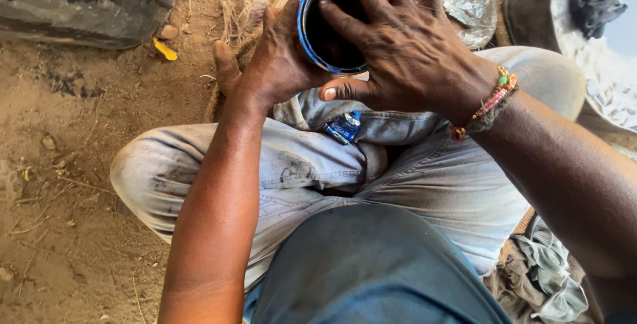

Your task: The person applies glue from a tube onto a small blue component and fits it into a black cylindrical container while sitting on the ground.

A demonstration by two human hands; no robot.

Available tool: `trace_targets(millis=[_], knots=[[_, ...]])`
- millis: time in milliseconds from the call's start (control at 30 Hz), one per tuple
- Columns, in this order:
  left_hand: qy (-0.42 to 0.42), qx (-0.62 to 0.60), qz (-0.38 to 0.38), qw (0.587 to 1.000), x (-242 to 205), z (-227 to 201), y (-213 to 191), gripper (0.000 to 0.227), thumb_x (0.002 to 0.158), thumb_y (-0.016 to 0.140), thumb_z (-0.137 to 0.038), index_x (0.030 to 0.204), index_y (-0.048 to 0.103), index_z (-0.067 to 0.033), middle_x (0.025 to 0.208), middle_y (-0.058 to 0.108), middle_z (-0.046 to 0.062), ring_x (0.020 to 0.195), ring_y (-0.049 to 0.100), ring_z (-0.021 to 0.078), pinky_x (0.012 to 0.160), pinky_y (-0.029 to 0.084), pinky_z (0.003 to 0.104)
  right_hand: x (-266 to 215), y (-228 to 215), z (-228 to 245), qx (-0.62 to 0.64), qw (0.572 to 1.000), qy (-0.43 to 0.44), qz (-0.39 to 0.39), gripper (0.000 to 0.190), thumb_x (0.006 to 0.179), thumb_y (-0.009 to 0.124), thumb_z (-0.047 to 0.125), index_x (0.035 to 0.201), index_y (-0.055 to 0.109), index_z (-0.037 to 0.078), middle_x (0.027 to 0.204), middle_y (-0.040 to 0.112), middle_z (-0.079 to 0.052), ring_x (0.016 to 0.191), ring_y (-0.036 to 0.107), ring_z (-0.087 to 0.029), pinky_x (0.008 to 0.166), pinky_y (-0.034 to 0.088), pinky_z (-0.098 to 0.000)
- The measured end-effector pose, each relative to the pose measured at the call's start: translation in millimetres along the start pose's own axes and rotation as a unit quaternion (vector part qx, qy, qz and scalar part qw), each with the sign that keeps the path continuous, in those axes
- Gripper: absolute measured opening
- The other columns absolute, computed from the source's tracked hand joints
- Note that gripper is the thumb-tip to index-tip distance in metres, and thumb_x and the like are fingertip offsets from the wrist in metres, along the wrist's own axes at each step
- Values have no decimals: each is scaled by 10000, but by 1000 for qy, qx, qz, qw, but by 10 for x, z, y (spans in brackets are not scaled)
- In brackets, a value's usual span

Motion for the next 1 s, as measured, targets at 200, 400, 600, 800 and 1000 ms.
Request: trace_targets(millis=[200, 400, 600, 800, 1000], knots=[[4, 33, 9, 999, -36, 19, 20, 1077, 811, 982, -500, 1586, 333, -126, 1534, 511, 135, 1405, 496, 310, 1228, 321, 491, -42, -96, -9, 55, 998, 24, -23, 1015, 978, 423, 859, 1605, 422, 59, 1581, 353, -319, 1468, 303, -515, 1135, 116, -722], [45, 21, -11, 999, -38, 65, 32, 1189, 708, 1001, -487, 1552, 267, -85, 1456, 576, 124, 1370, 520, 336, 1181, 311, 513, 70, -22, -8, 64, 996, 61, -11, 1064, 971, 478, 874, 1616, 386, 32, 1556, 362, -325, 1433, 329, -511, 1121, 141, -713], [-12, -106, 0, 994, -59, 216, 105, 1055, 872, 979, -415, 1601, 278, -114, 1513, 589, 118, 1415, 591, 276, 1222, 451, 413, 127, -88, 142, 22, 999, 22, -39, 938, 1011, 500, 835, 1518, 527, 46, 1558, 380, -309, 1455, 319, -498, 1115, 125, -706], [65, -66, -10, 996, -55, 170, 130, 1178, 748, 1022, -361, 1560, 221, -68, 1430, 618, 116, 1342, 602, 263, 1189, 406, 423, 80, -196, 60, 155, 985, 77, -26, 751, 960, 671, 569, 1499, 557, 59, 1459, 496, -246, 1393, 430, -404, 1165, 262, -569], [1, -181, 5, 983, 7, 82, 93, 1149, 690, 1037, -340, 1554, 326, -82, 1418, 653, 80, 1357, 624, 246, 1197, 424, 378, -59, -293, -178, 377, 913, 70, -143, 305, 1037, 701, 171, 1312, 641, 55, 1229, 683, -137, 1166, 665, -268, 1041, 520, -382]])
Point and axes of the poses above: each hand's wrist, its own x-axis towards the middle knuckle, its own y-axis out of the palm, z = x × y, the point moved 4 cm from there along x, towards the middle knuckle
